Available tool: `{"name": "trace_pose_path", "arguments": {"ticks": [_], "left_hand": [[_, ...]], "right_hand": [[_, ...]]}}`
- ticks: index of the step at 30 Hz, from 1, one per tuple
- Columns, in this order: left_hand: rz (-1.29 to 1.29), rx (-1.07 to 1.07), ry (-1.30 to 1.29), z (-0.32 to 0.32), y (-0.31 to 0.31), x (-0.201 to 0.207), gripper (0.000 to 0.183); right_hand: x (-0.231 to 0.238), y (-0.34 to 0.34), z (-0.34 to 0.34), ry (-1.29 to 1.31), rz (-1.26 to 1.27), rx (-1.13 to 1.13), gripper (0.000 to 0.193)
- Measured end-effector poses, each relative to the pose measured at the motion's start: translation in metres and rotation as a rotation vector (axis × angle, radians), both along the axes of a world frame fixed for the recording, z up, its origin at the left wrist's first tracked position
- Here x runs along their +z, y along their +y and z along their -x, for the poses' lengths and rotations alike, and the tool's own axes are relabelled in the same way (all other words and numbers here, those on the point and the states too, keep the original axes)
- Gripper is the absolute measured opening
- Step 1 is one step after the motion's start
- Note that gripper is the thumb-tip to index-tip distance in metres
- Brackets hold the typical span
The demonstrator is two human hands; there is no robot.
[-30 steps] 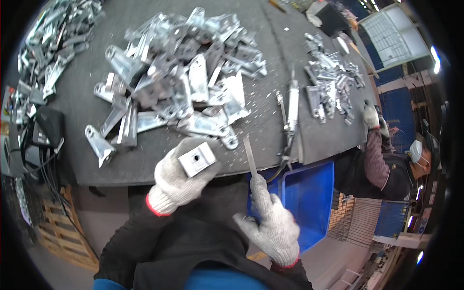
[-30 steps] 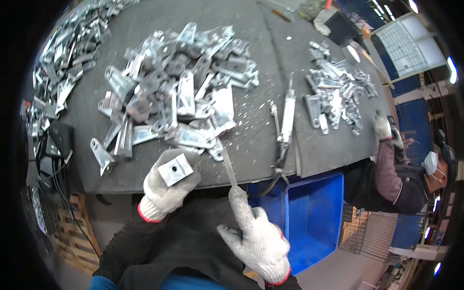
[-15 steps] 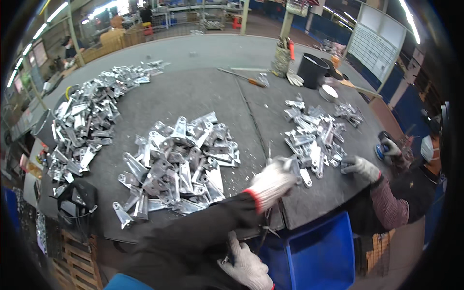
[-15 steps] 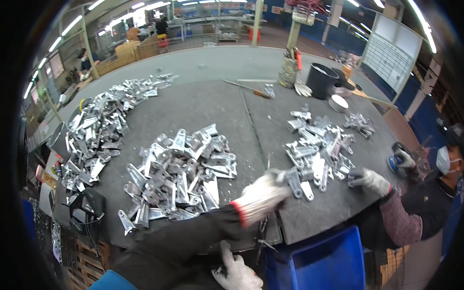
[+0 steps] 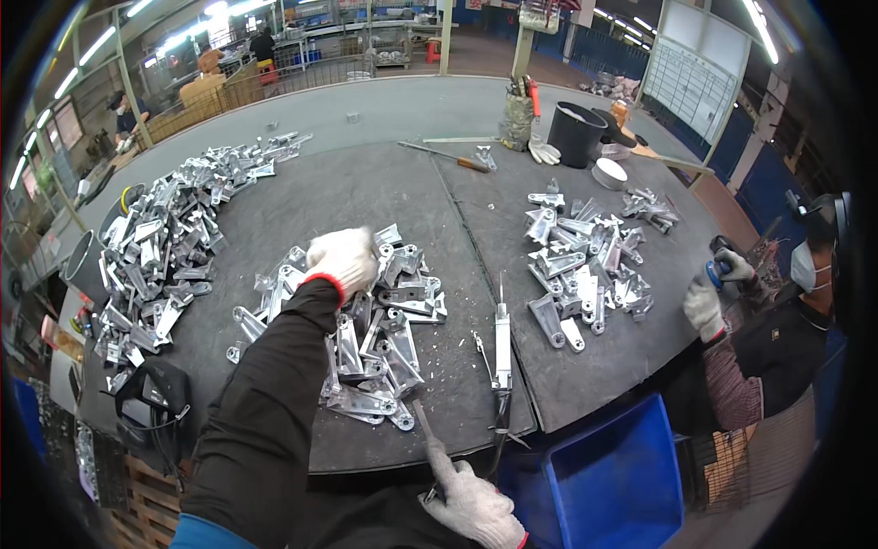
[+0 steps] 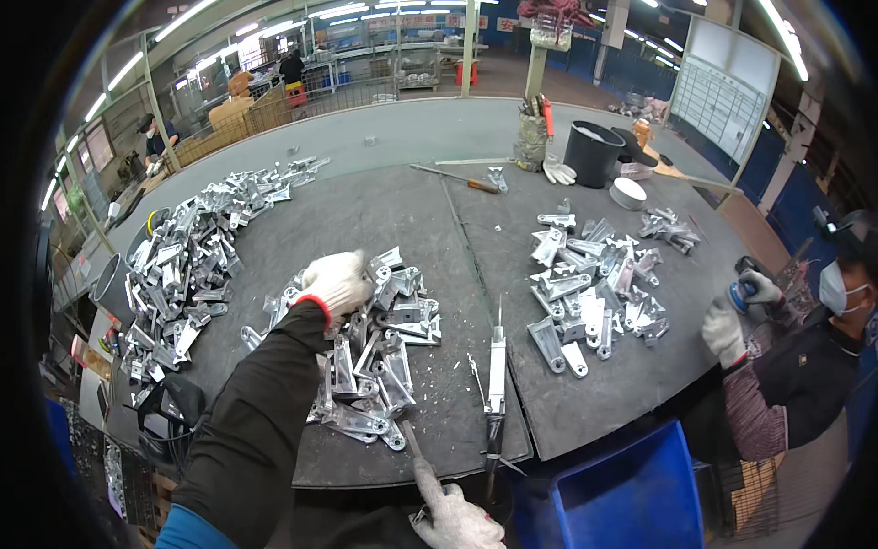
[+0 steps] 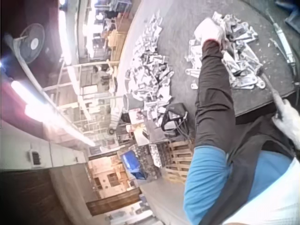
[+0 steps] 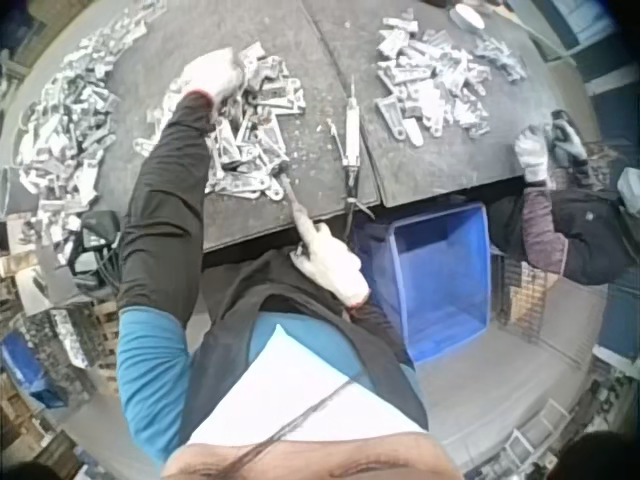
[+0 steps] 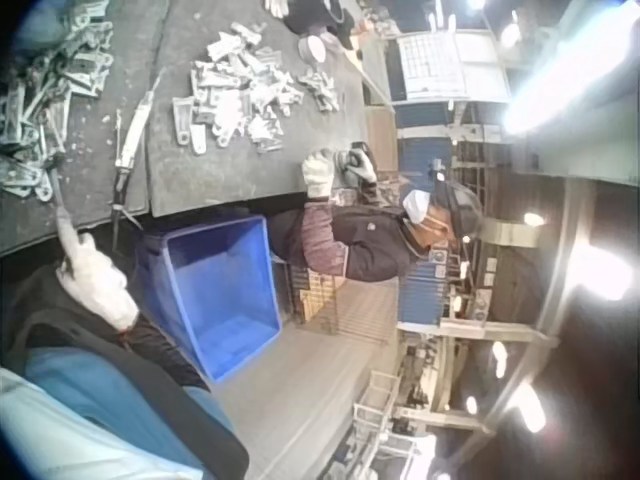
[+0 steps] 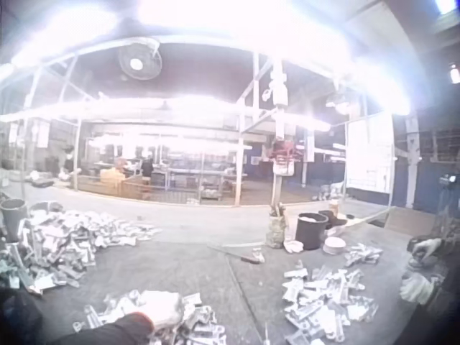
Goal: The person files metal parts one by one using a hand file, repeatedly picking pieces up from a pile on the workbench.
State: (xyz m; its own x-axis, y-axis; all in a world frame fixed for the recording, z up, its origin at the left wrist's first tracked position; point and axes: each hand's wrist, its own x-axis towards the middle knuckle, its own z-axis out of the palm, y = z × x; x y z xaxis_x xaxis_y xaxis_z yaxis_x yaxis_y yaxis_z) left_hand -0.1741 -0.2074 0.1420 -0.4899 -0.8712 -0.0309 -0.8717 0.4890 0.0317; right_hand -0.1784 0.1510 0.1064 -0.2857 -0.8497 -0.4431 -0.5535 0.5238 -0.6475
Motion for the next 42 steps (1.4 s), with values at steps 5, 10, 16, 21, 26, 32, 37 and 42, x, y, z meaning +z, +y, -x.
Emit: {"name": "trace_pose_path", "arguments": {"ticks": [5, 10, 16, 21, 26, 32, 37, 42], "left_hand": [[0.132, -0.155, 0.520, -0.031, 0.029, -0.008, 0.026], [0.204, -0.358, 0.485, -0.129, 0.161, 0.002, 0.011], [0.047, -0.664, 0.475, -0.168, 0.203, -0.079, 0.059], [0.268, -0.857, 0.512, -0.184, 0.187, -0.125, 0.067], [-0.187, -0.647, 0.940, -0.191, 0.212, -0.108, 0.052], [-1.015, 0.026, 1.703, -0.175, 0.233, -0.132, 0.060], [-0.489, -0.198, 1.256, -0.173, 0.225, -0.129, 0.060], [-0.636, -0.160, 1.270, -0.178, 0.222, -0.134, 0.051]], "right_hand": [[-0.005, -0.013, -0.013, 0.077, -0.156, 0.015, 0.086], [-0.022, -0.006, -0.020, 0.094, -0.082, -0.057, 0.085], [-0.037, -0.006, -0.025, 0.213, 0.030, -0.041, 0.088], [-0.048, 0.015, -0.028, 0.000, 0.082, -0.150, 0.106], [-0.038, 0.045, -0.038, -0.288, 0.138, -0.175, 0.114], [0.001, 0.043, -0.055, -0.167, 0.189, -0.125, 0.106], [0.023, 0.024, -0.061, -0.022, 0.097, 0.033, 0.093], [0.037, 0.007, -0.059, 0.007, -0.175, 0.103, 0.084]]}}
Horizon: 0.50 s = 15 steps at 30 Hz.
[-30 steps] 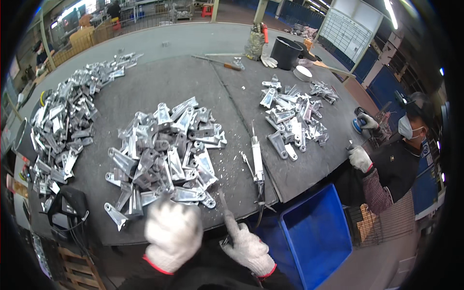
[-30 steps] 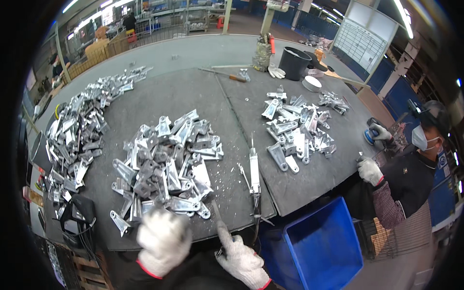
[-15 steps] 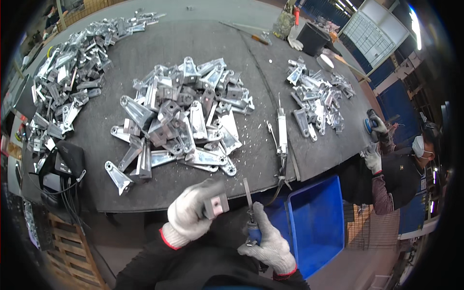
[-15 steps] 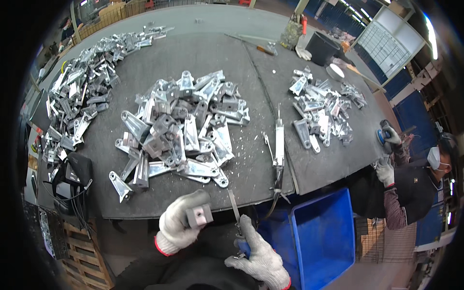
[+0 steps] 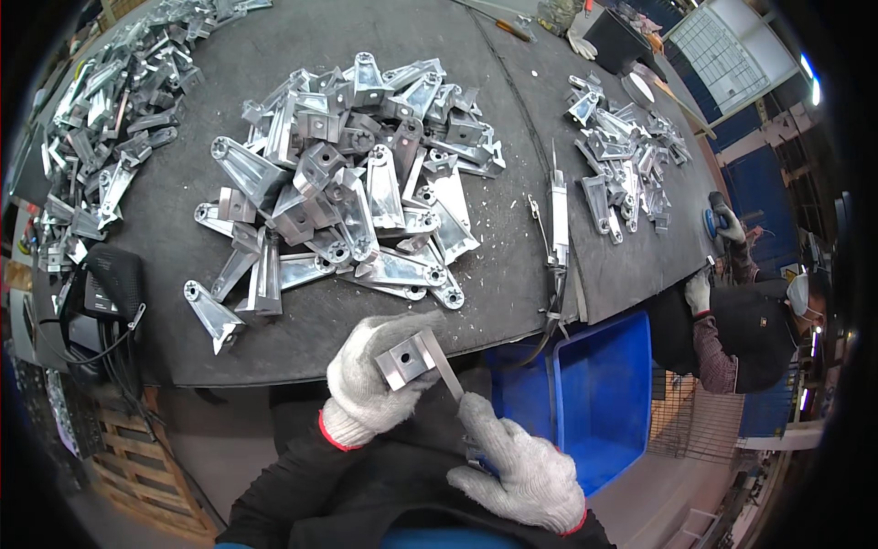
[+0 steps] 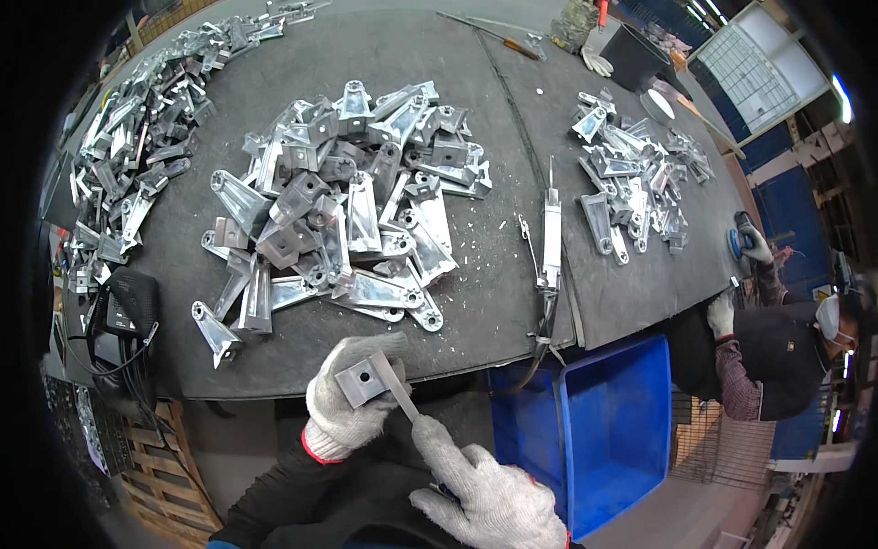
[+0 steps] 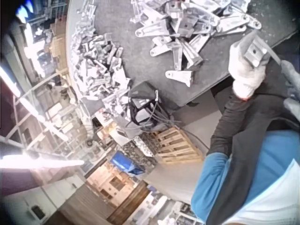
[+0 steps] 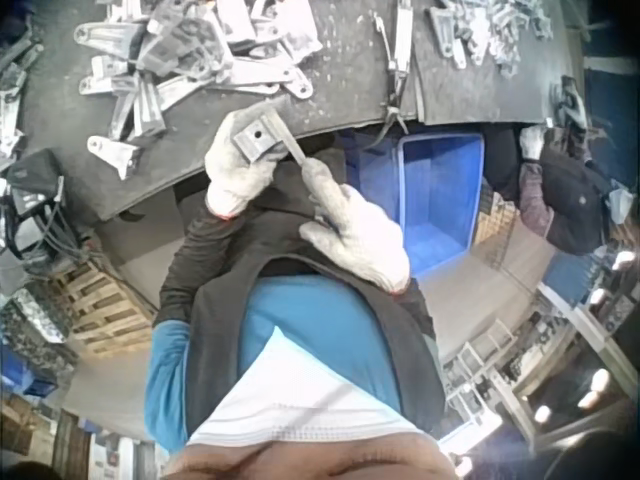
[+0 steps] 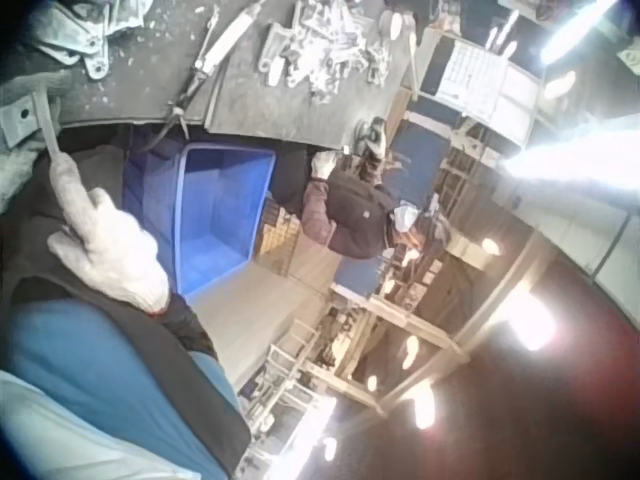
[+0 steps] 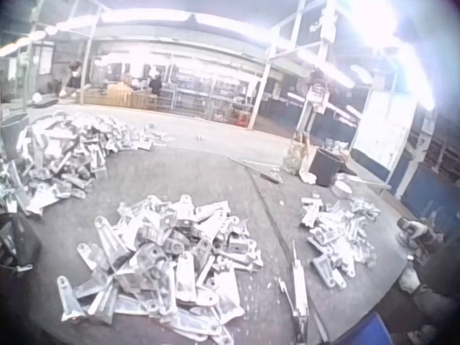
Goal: The person files metal parts one by one using a hand file, repeatedly picking pieces up from a pile on the workbench.
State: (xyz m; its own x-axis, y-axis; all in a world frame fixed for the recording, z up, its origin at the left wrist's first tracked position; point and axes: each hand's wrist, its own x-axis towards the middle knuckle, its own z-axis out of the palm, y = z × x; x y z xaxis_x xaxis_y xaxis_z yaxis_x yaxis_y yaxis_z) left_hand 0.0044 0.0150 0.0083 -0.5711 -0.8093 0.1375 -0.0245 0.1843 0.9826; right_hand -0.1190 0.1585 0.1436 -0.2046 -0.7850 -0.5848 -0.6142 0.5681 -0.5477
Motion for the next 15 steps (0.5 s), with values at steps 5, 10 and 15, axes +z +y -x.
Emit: {"name": "trace_pose_path", "arguments": {"ticks": [5, 10, 15], "left_hand": [[0.025, -0.051, -0.031, 0.001, -0.004, 0.003, 0.053], [0.032, -0.061, -0.032, 0.002, -0.007, 0.008, 0.055], [0.119, -0.086, -0.002, 0.002, -0.010, 0.008, 0.055]], "right_hand": [[0.006, -0.009, -0.003, 0.043, -0.096, 0.055, 0.079], [0.008, -0.017, -0.006, 0.079, -0.136, 0.145, 0.076], [0.010, -0.019, -0.007, 0.168, -0.157, 0.155, 0.070]]}}
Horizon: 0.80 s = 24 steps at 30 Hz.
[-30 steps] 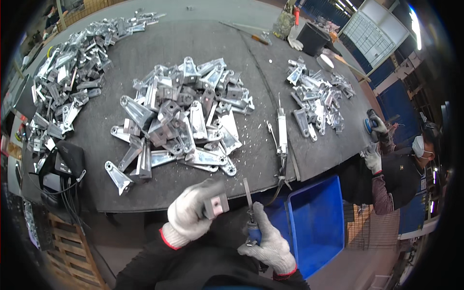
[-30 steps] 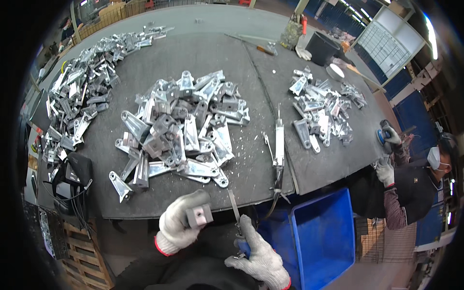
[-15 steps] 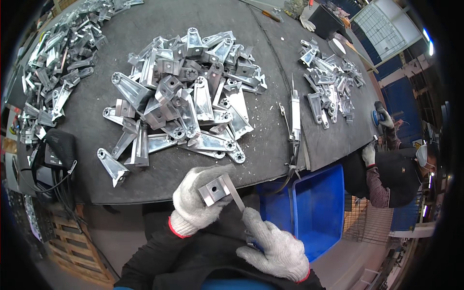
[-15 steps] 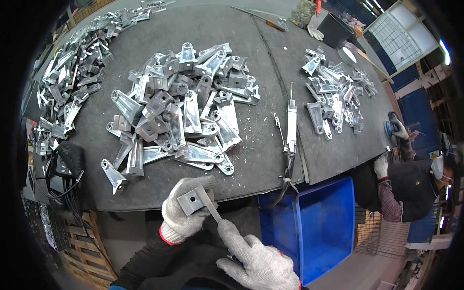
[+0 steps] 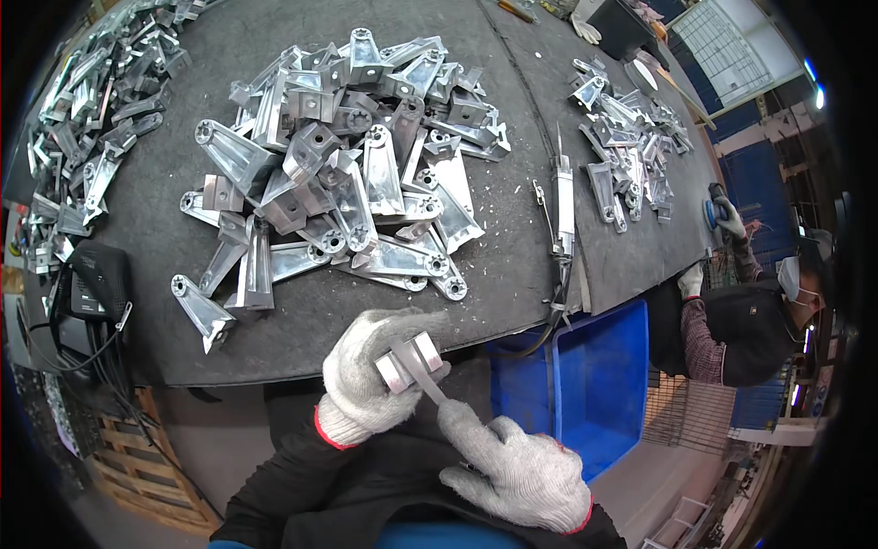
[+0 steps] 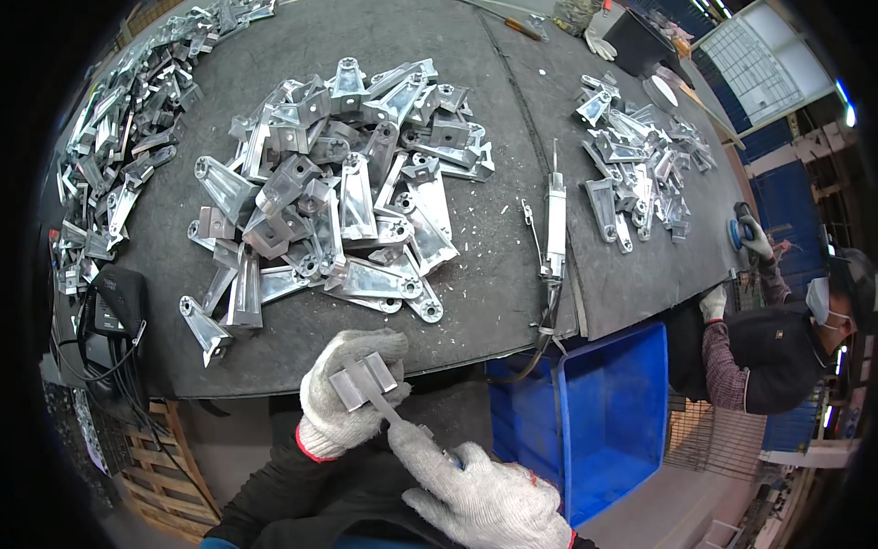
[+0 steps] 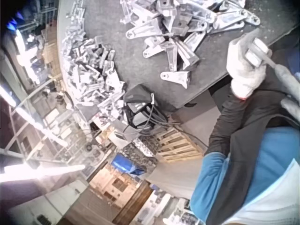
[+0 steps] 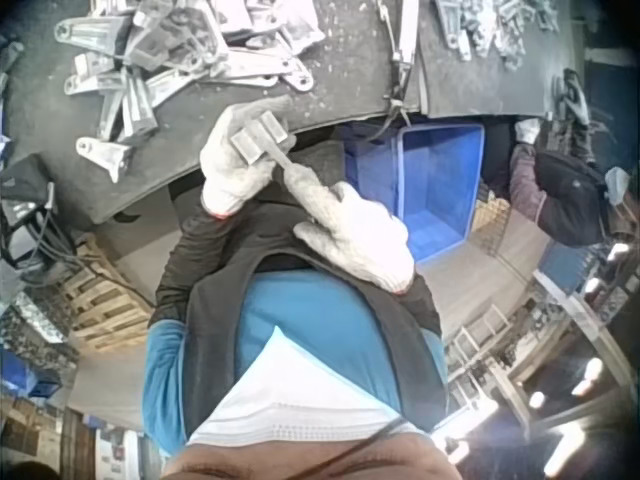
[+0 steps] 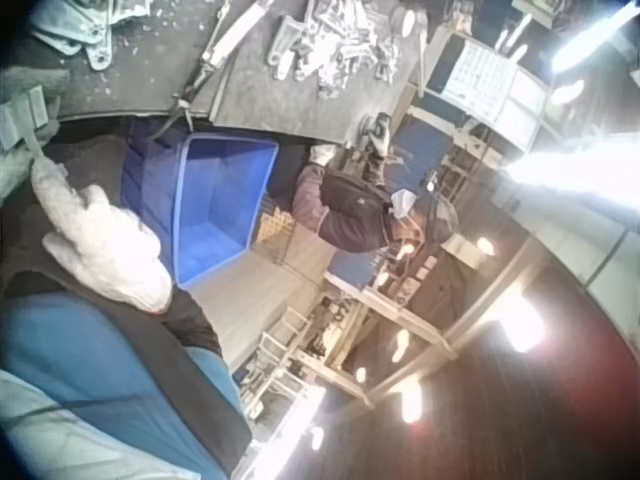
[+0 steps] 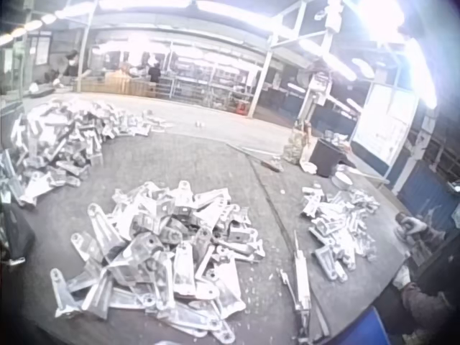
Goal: The person files metal parts one by one using a hand file, repeatedly picking pieces up from a pile on the workbench.
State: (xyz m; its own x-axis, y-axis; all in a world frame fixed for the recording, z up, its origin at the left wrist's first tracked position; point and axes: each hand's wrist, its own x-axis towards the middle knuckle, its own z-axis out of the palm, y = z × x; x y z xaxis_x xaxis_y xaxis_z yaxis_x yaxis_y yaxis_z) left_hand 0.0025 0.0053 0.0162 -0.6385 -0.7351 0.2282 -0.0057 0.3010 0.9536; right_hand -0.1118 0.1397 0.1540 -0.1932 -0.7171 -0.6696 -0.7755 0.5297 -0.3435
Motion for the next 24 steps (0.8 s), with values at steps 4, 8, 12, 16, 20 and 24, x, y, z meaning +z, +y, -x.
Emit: {"name": "trace_pose_path", "arguments": {"ticks": [4, 8, 12, 16, 20, 24], "left_hand": [[-0.074, 0.003, 0.003, -0.001, 0.002, -0.001, 0.056], [-0.109, 0.009, 0.000, -0.001, 0.004, -0.005, 0.053], [-0.113, 0.003, 0.066, -0.001, 0.004, -0.007, 0.052], [-0.094, 0.011, 0.052, 0.001, 0.006, -0.005, 0.052], [-0.167, 0.004, 0.041, 0.000, 0.006, -0.005, 0.052], [-0.205, 0.021, -0.001, -0.002, 0.006, -0.007, 0.052]], "right_hand": [[0.002, -0.005, 0.003, -0.008, -0.092, 0.015, 0.073], [-0.033, 0.019, 0.026, -0.568, 0.291, -0.133, 0.090], [-0.040, 0.023, 0.029, -1.022, 0.132, -0.325, 0.096], [-0.036, 0.028, 0.030, -0.963, 0.214, -0.223, 0.094], [-0.013, 0.017, 0.013, -0.454, 0.332, -0.086, 0.092], [-0.004, 0.003, 0.010, -0.232, -0.002, -0.007, 0.087]]}}
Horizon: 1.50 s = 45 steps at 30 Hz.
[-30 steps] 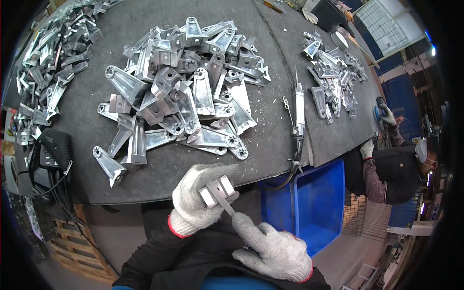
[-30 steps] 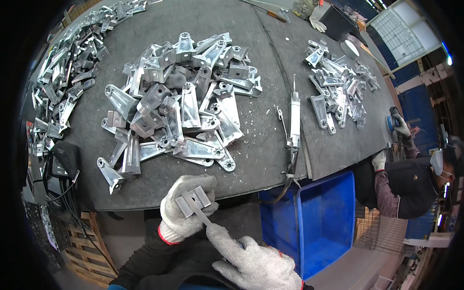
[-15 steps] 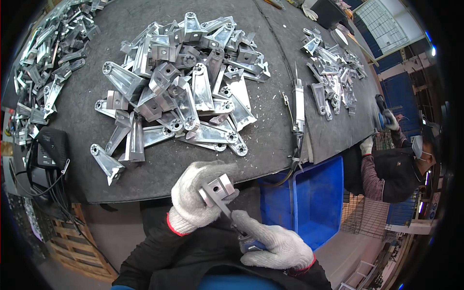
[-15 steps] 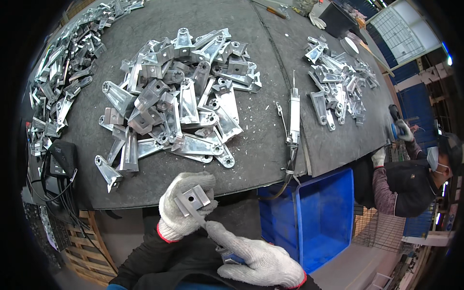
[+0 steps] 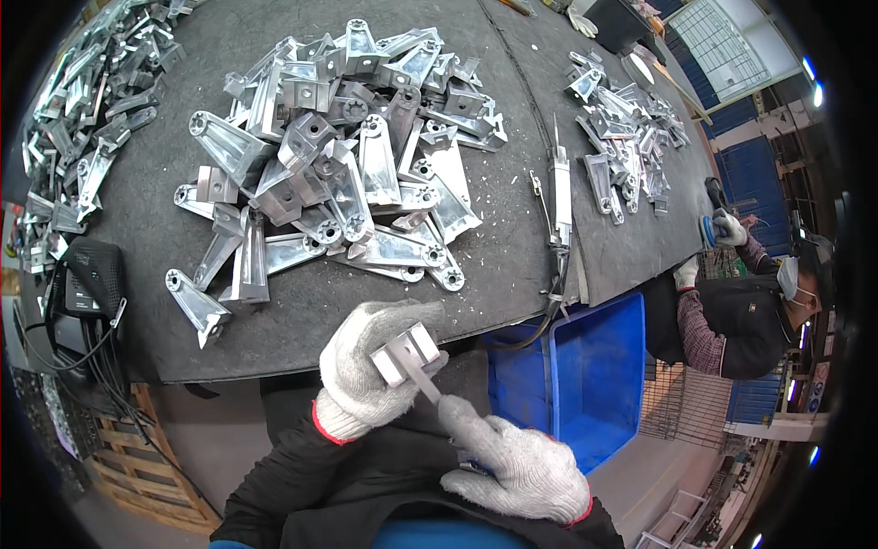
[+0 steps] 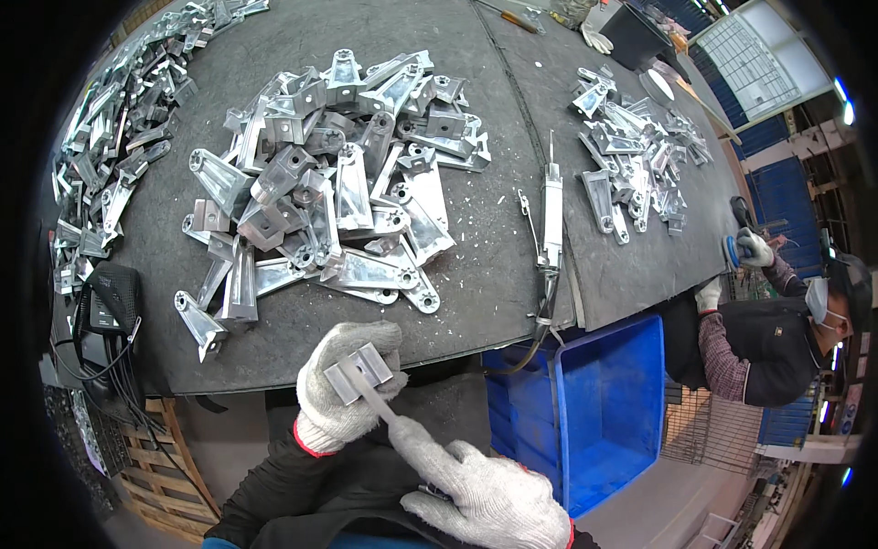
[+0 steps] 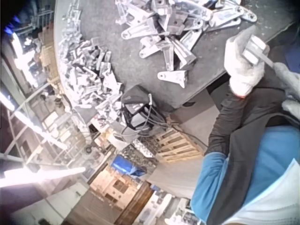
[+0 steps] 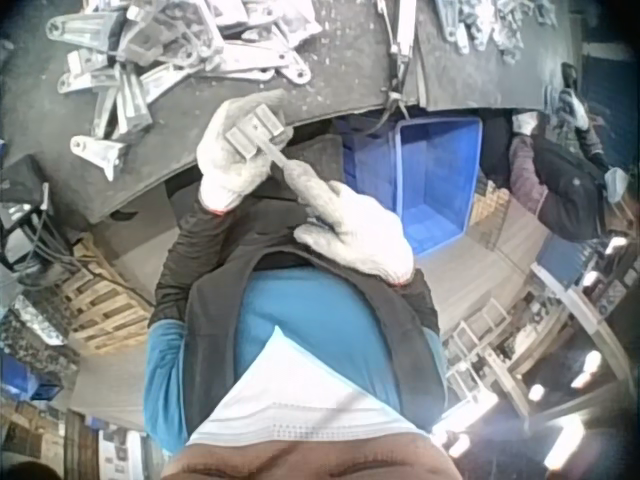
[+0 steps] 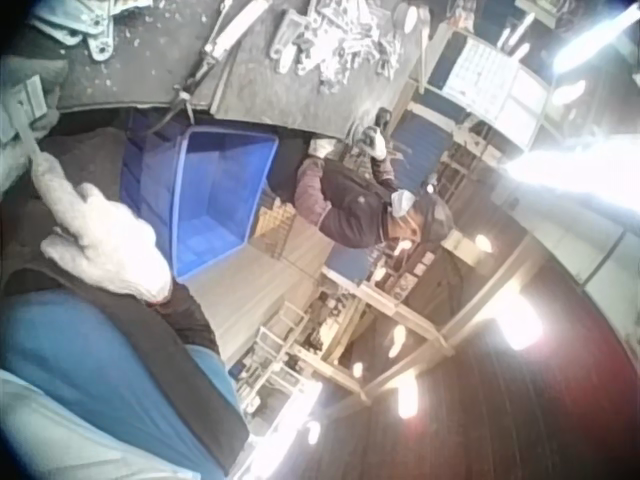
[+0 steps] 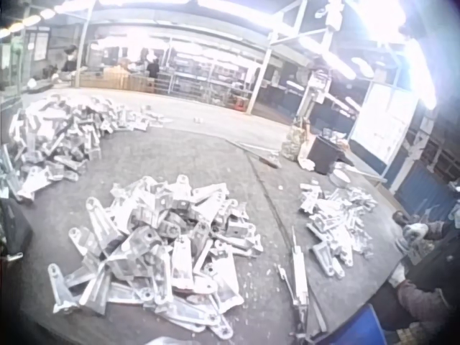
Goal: The person files metal parts one by one using a hand file, repeatedly picking pieces up from a pile on the workbench.
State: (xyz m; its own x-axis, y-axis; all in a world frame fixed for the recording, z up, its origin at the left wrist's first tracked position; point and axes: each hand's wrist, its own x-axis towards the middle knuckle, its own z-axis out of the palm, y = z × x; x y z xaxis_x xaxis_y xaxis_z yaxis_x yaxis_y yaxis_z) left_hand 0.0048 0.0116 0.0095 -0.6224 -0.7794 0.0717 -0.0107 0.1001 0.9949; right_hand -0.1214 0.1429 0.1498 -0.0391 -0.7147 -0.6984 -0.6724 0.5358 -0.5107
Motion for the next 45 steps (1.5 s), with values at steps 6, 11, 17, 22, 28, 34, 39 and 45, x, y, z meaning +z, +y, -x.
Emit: {"name": "trace_pose_path", "arguments": {"ticks": [6, 11, 17, 22, 28, 34, 39, 45], "left_hand": [[0.037, -0.009, 0.021, 0.001, -0.001, 0.002, 0.051], [0.105, -0.002, 0.043, 0.003, -0.002, 0.000, 0.051], [0.008, 0.036, 0.038, 0.007, -0.001, 0.001, 0.056], [0.128, 0.074, 0.049, 0.008, -0.002, -0.001, 0.059], [0.076, 0.023, 0.050, 0.008, -0.004, 0.001, 0.055], [-0.051, 0.066, 0.110, 0.002, -0.002, 0.002, 0.048], [-0.277, 0.017, 0.276, 0.000, 0.002, -0.007, 0.051], [-0.194, 0.046, 0.149, 0.003, 0.005, -0.007, 0.049]], "right_hand": [[-0.024, 0.023, 0.003, -0.208, 0.307, -0.214, 0.085], [0.000, 0.010, -0.003, 0.010, 0.195, -0.162, 0.086], [0.021, -0.018, -0.023, 0.500, 0.004, 0.045, 0.063], [0.000, -0.002, -0.018, 0.578, 0.227, 0.156, 0.052], [0.008, -0.006, -0.024, 0.608, 0.206, 0.114, 0.053], [0.007, 0.002, -0.013, 0.554, 0.148, -0.098, 0.069], [0.002, 0.012, -0.010, 0.246, 0.242, -0.063, 0.073], [-0.011, 0.018, -0.016, 0.205, 0.177, -0.067, 0.067]]}}
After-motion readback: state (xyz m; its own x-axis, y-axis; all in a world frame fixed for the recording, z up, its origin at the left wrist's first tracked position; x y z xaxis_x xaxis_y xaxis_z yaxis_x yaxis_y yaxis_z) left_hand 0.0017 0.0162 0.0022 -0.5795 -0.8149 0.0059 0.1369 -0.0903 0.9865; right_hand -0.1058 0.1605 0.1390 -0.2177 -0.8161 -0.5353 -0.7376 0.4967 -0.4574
